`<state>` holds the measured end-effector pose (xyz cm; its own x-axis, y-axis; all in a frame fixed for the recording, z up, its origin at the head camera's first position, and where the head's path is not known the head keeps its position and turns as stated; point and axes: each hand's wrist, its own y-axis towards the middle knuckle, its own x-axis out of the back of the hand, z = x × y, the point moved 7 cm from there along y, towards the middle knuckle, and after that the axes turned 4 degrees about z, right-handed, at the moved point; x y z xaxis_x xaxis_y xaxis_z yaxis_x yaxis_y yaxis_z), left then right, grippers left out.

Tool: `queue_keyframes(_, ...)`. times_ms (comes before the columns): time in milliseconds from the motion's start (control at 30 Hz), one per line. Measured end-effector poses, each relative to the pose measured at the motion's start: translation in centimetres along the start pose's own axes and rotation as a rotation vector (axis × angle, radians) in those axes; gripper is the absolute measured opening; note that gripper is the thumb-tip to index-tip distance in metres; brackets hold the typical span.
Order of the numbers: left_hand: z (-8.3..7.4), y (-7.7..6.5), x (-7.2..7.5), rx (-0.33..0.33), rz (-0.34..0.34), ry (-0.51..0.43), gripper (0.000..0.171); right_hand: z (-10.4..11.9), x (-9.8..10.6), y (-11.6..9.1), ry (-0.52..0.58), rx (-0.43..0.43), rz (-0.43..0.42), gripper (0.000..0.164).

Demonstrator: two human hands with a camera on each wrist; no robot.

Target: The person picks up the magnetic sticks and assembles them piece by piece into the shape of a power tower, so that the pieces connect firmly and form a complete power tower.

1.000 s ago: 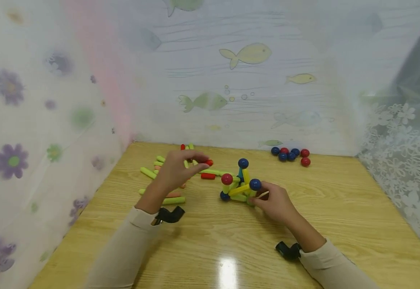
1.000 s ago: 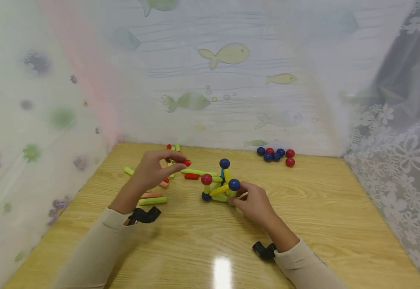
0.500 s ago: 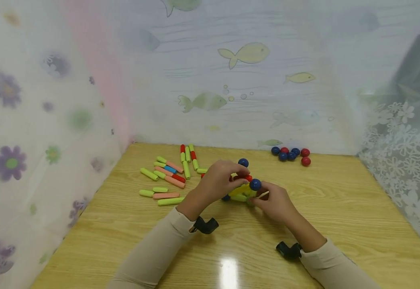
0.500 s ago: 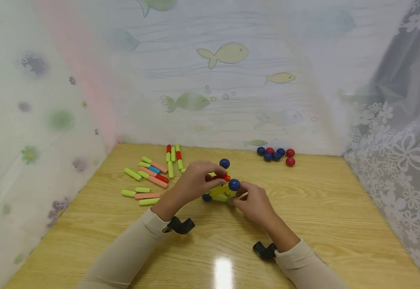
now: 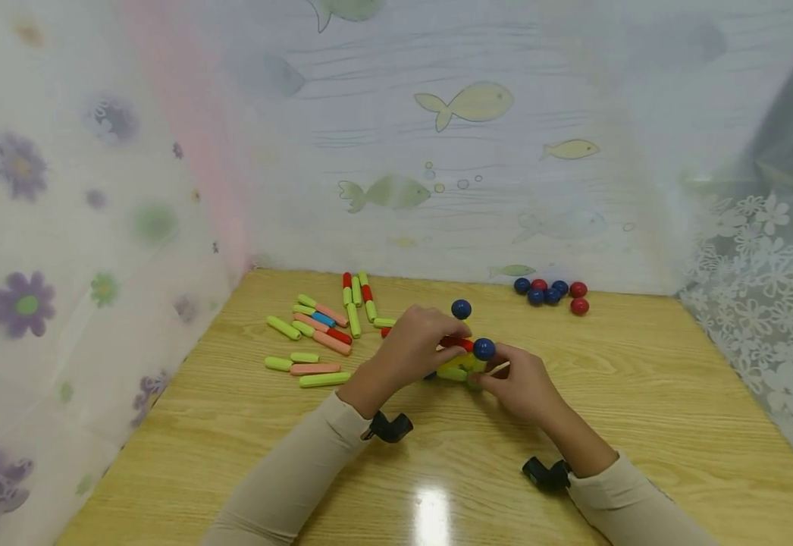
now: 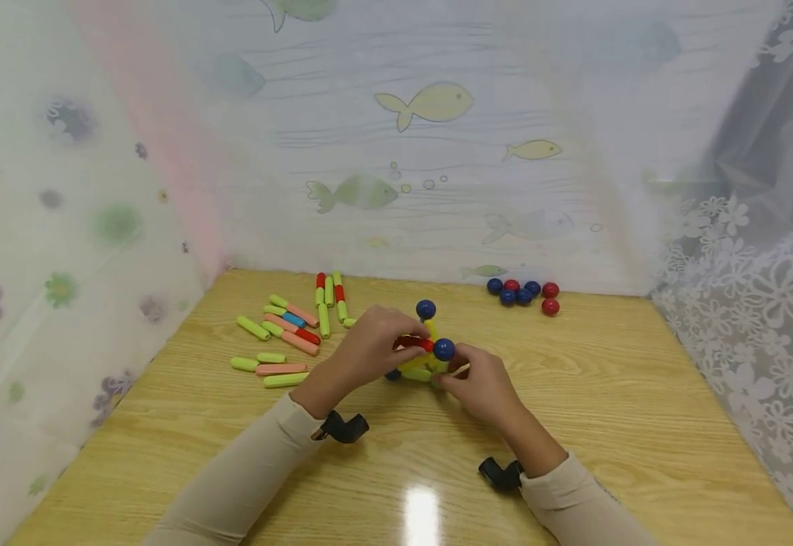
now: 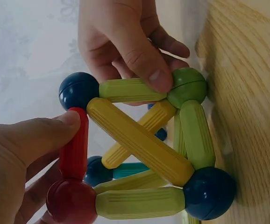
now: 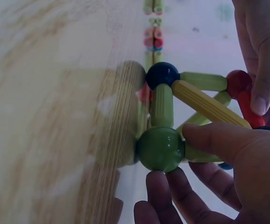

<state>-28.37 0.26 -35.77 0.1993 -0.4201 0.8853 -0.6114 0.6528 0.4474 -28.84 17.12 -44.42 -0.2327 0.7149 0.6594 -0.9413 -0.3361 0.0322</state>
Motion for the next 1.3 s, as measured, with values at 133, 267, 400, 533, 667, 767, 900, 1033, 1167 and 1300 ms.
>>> queue_keyframes(133,0.7,-0.6,0.6,0.111,0.004,0.051,0.032,0.1,0.0,0.1,0.002,-0.007,-0.002,0.021)
queue_keyframes(267,2.3,-1.6,1.4,0.356,0.067,0.005,0.035,0.1,-0.2,0.2,0.005,-0.017,0.008,0.021)
queue_keyframes(400,3.5,-2.2,1.6,0.475,0.108,-0.141,0.029,0.4,-0.2,0.1,0.016,-0.019,0.023,0.020)
queue_keyframes(533,4.1,-2.0,1.0,0.464,0.166,-0.272,0.052,0.8,-0.7,0.1,0.076,0.024,0.086,0.020)
queue_keyframes(667,4.2,-2.0,-0.4,0.461,0.258,-0.350,0.094,1.1,-1.1,0.0,0.132,0.073,0.151,0.019)
queue_keyframes(767,4.0,-1.9,-1.1,0.481,0.262,-0.351,0.103,0.4,-0.8,0.1,0.140,0.027,0.124,0.018)
queue_keyframes(900,3.7,-1.7,-1.8,0.498,0.226,-0.340,0.094,-1.2,0.1,0.2,0.156,-0.081,0.042,0.032)
queue_keyframes(1033,3.7,-1.7,-2.2,0.479,0.234,-0.406,0.089,-1.7,0.5,0.4,0.180,-0.108,0.020,0.054)
queue_keyframes(1167,3.9,-2.0,-2.2,0.446,0.252,-0.519,0.085,-1.8,0.6,0.6,0.151,-0.101,0.025,0.061)
queue_keyframes(1300,4.3,-2.3,-2.1,0.397,0.272,-0.548,0.077,-2.0,0.6,0.8,0.082,-0.104,0.029,0.062)
